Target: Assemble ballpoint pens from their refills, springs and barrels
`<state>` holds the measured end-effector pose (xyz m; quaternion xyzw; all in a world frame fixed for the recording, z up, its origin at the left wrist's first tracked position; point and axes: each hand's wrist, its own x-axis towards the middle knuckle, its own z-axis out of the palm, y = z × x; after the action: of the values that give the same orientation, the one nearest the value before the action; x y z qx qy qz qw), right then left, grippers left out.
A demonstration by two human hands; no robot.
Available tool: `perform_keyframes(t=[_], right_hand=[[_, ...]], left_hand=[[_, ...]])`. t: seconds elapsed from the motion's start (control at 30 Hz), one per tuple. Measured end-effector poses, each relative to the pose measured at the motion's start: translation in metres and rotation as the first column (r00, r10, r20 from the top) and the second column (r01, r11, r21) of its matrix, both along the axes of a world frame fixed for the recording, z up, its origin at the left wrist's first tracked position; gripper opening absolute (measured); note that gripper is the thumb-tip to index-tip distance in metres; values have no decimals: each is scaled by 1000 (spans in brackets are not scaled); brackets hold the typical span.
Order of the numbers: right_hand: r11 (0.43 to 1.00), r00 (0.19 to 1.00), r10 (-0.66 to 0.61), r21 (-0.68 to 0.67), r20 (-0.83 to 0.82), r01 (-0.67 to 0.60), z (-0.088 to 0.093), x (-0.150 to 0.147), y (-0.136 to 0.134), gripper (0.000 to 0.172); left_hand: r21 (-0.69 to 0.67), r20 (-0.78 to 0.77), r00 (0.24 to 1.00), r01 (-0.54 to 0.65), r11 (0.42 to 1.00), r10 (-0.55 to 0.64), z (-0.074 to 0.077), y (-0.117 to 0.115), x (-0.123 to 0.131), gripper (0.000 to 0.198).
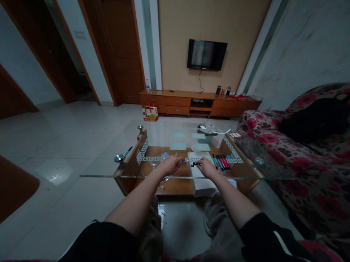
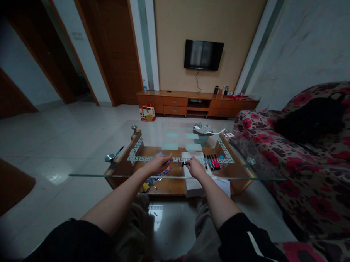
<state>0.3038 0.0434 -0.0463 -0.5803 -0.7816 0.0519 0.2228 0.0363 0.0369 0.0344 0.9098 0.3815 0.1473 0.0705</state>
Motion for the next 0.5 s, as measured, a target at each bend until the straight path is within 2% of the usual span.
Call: perform_keyframes(t=[0.17,0.3,0.5], right_hand=[[987,995,-104,-125,12,104,10,-1,-4,14],[979,991,-134,-149,20,135,15,1,-5,13],[973,989,-146,-175,30,149,11,1,-1,11]], left_hand=[[7,-8,1000,0,1000,0,-1,0,1,25],[11,-12,1000,5,1000,-5,-2,1,1,24],[11,-20,1000,9,1000,-9,-3,1,0,23]])
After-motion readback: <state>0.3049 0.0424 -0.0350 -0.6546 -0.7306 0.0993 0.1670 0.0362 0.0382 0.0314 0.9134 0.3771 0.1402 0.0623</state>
